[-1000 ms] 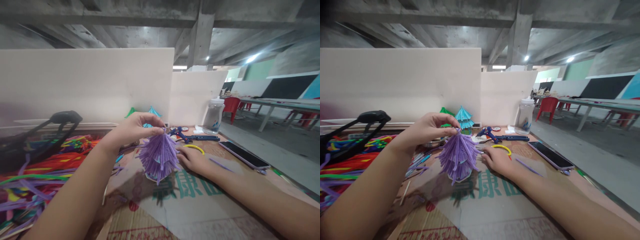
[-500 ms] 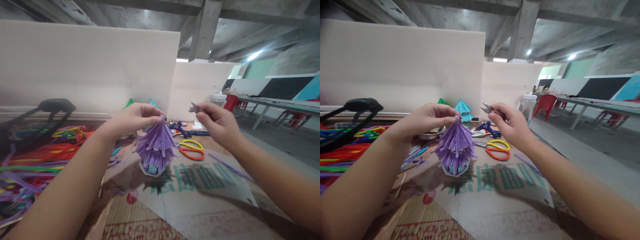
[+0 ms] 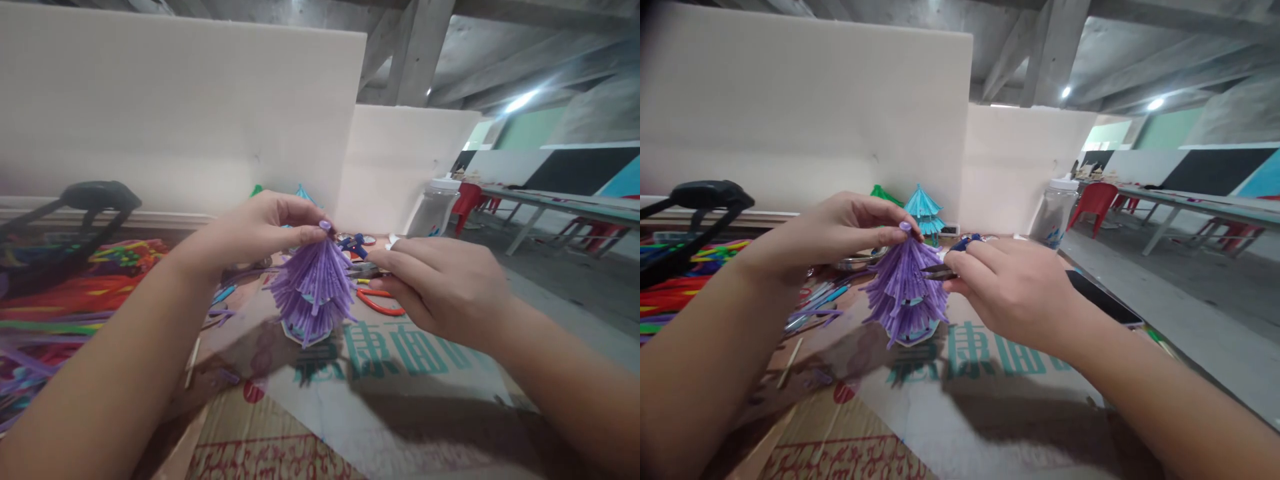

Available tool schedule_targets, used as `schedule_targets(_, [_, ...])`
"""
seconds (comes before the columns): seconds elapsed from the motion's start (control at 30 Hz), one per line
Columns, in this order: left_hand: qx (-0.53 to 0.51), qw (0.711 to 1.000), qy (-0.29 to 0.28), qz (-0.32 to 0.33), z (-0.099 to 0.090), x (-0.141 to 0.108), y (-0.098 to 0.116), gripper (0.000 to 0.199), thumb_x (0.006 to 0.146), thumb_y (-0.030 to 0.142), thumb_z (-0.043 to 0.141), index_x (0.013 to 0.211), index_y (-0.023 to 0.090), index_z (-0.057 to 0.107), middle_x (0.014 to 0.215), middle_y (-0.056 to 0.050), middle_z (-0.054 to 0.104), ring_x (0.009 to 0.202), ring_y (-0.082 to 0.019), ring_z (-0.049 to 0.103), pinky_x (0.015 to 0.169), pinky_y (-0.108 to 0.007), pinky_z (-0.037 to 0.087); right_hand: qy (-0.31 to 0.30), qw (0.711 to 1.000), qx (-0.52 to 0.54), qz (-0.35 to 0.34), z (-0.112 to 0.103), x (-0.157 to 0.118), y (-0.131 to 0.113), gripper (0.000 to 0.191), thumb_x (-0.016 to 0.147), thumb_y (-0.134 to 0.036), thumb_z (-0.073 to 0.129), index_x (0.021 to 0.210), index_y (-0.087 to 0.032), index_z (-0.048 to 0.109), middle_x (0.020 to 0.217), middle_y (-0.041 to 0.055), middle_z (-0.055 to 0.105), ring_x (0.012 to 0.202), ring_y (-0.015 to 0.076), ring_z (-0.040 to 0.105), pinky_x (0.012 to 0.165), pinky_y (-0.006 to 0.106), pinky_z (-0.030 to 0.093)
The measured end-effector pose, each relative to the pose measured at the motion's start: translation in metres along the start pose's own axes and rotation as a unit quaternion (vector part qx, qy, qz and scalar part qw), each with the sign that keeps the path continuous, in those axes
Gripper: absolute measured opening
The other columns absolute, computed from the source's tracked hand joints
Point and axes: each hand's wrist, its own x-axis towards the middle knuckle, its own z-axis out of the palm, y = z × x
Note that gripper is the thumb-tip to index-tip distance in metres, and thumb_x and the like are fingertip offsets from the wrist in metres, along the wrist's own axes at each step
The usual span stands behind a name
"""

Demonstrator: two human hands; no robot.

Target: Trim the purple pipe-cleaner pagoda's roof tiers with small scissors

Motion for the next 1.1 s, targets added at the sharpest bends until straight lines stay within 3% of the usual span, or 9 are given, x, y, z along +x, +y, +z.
schedule_targets(0.2, [-0.010, 1.000, -0.002, -0.004, 0.0004, 0.0015, -0.0020, 0.017, 0.089, 0.032, 0.067, 0.100, 0.022, 0.075, 0.090, 0.002, 0.077, 0.080, -0.013, 0.069, 0.072, -0.020, 0.052, -0.024, 1.000, -0.011, -0.017, 0.0042, -0.0014, 0.0006, 0.023, 0.101, -0.025, 0.047, 0.097, -0.016, 0.068, 0.075, 0.0026, 0.070, 0.064, 0.0155, 0.060, 0.059, 0.031, 0.036])
schedule_targets(0.5, [-0.001, 1.000, -0.005, -0.011, 0.0006, 0.0010, -0.0003, 0.019, 0.088, 0.036, 0.067, 0.099, 0.021, 0.075, 0.088, 0.001, 0.076, 0.078, -0.014, 0.069, 0.069, -0.021, 0.051, -0.035, 0.999, -0.004, -0.013, 0.0072, -0.0011, -0.0010, 0.027, 0.102, -0.027, 0.046, 0.099, -0.013, 0.069, 0.082, 0.0065, 0.072, 0.067, 0.0167, 0.063, 0.059, 0.032, 0.037])
schedule_targets(0.73, [0.026, 1.000, -0.002, -0.007, 0.0017, 0.0008, 0.0032, 0.022, 0.088, 0.036, 0.066, 0.102, 0.021, 0.075, 0.090, 0.000, 0.076, 0.083, -0.016, 0.069, 0.075, -0.024, 0.054, -0.040, 0.999, 0.001, -0.012, 0.0087, -0.0013, -0.0019, 0.027, 0.101, -0.026, 0.047, 0.099, -0.012, 0.070, 0.087, 0.0076, 0.074, 0.071, 0.0184, 0.066, 0.061, 0.034, 0.039])
schedule_targets(1.1, [0.019, 1.000, 0.000, -0.007, 0.0019, -0.0002, 0.0046, 0.021, 0.088, 0.037, 0.067, 0.100, 0.023, 0.076, 0.089, 0.001, 0.076, 0.083, -0.016, 0.070, 0.076, -0.024, 0.055, -0.052, 0.998, -0.012, -0.020, 0.0101, -0.0033, -0.0026, 0.021, 0.101, -0.025, 0.050, 0.103, -0.015, 0.068, 0.079, 0.0035, 0.071, 0.071, 0.0176, 0.063, 0.061, 0.032, 0.038])
